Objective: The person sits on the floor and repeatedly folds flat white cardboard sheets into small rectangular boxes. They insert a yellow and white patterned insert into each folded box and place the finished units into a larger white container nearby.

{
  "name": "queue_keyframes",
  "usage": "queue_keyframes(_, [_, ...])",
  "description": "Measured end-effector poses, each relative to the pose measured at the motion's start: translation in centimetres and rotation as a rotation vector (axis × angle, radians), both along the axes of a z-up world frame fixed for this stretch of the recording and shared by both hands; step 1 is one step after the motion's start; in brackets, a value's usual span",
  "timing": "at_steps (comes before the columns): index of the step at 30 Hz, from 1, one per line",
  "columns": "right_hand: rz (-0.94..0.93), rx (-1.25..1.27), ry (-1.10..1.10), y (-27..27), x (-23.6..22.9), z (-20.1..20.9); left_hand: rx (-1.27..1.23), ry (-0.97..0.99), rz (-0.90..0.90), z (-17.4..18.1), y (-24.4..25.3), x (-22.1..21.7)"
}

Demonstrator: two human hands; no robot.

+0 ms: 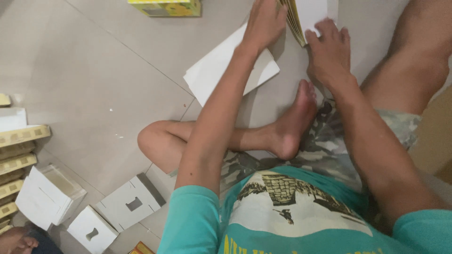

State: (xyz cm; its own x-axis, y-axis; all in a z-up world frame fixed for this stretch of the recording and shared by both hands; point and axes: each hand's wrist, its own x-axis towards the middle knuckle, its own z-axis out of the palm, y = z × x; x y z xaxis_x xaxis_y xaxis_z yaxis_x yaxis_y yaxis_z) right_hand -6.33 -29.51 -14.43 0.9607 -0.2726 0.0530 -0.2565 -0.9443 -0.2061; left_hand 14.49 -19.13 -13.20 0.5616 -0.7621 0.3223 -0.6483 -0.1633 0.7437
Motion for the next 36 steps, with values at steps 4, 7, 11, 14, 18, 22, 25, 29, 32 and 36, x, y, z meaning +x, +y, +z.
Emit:
queue_keyframes(4, [0.045,-0.157,-0.58,1.3,0.8,0.1,-0.02,0.074,0.188,0.8,8.3,-2.6])
queue_keyframes(7, [0.116,0.149,-0.542,4.8,1.9,0.7,0.11,0.014,0.555,-0.4,15.3,-5.9])
queue_keyframes(11, [-0.077,0.682,0.08,7.3,3.6,0.5,0.384,0.527,0.975,0.7,20.9,-9.4])
queue_keyframes(14, [-0.005,0.593,0.03,8.2,4.1,1.4,0.338,0.577,0.964,-2.7,21.9,-9.8])
queue_keyframes(18, [0.006,0.414,-0.054,9.8,3.6,1.5,0.477,0.39,0.968,0.0,20.5,-11.4])
queue_keyframes(22, [0.108,0.14,-0.183,11.6,3.6,0.5,0.642,-0.134,0.763,-2.0,19.5,-11.8])
queue_keyframes(25, [0.093,0.3,-0.162,12.1,4.0,1.1,0.722,-0.261,0.663,-3.0,18.7,-12.3])
queue_keyframes(29, [-0.064,0.44,-0.276,9.0,4.8,-0.7,0.765,-0.268,0.635,-2.9,18.5,-12.3])
queue_keyframes(32, [-0.136,0.343,-0.216,8.3,5.6,-2.0,0.766,-0.327,0.621,-2.4,18.7,-12.4])
queue_keyframes(36, [-0.006,0.07,-0.169,10.5,7.0,-3.2,0.755,-0.317,0.618,-2.6,18.6,-12.3])
